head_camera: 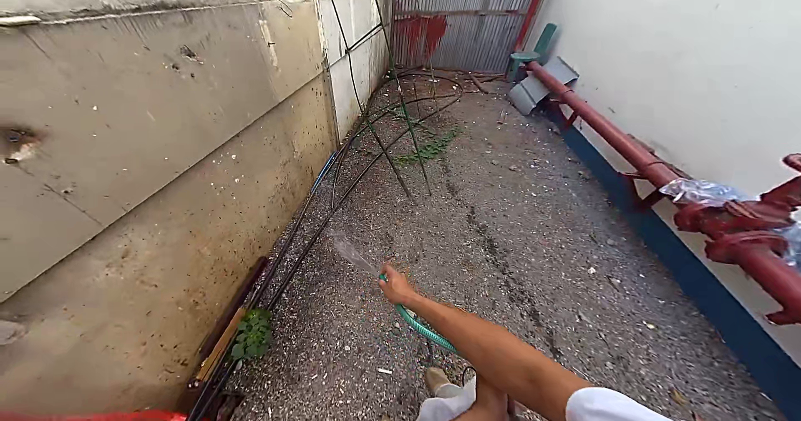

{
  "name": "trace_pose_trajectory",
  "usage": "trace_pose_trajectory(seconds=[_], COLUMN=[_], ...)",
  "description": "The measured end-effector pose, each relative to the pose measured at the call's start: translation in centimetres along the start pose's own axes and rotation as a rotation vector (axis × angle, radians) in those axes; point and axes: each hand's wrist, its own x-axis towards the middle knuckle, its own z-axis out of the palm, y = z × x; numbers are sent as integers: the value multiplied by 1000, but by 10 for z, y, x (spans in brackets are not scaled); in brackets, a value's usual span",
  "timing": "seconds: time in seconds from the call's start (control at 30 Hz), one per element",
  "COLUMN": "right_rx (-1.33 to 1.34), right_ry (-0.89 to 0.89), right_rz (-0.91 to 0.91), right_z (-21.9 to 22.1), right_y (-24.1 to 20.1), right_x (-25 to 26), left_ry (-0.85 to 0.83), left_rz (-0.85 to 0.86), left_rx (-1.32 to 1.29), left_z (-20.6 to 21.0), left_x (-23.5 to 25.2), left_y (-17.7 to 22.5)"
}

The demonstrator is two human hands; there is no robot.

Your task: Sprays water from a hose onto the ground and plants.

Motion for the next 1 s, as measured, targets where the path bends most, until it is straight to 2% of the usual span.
trace_pose_trajectory(seconds=[0.07, 0.17, 0.27, 0.37, 0.43, 0.53, 0.6, 0.7, 0.8, 0.9, 1.0], right_rx=[-20, -17, -54, -57, -56, 6, 75, 178, 275, 329, 373], right_ry=[-62, -15, -66, -316, -382, -224, -62, 119, 250, 282, 281], right_rz=[10, 28, 4, -88, -106, -88, -64, -30, 1, 42, 84], right_z=[8, 4, 1, 14, 10, -38, -91, -172, -229, -264, -281], right_y=[5, 8, 10, 12, 14, 27, 39, 58, 79, 98, 116], right_x=[-1, 5, 22, 29, 41, 86, 125, 170, 198, 218, 237], left_ry=[3, -3, -21, -64, -65, -53, -26, 49, 51, 83, 21], left_rz=[-20, -24, 47, 103, 127, 8, 1, 13, -8, -85, -115], left_rx=[108, 172, 15, 145, 266, 578, 626, 616, 344, 252, 211], left_z=[9, 17, 8, 4, 6, 33, 48, 77, 106, 131, 126], left_x=[-20, -35, 9, 42, 63, 91, 126, 169, 204, 228, 257], left_y=[20, 47, 21, 15, 20, 67, 81, 105, 126, 145, 135])
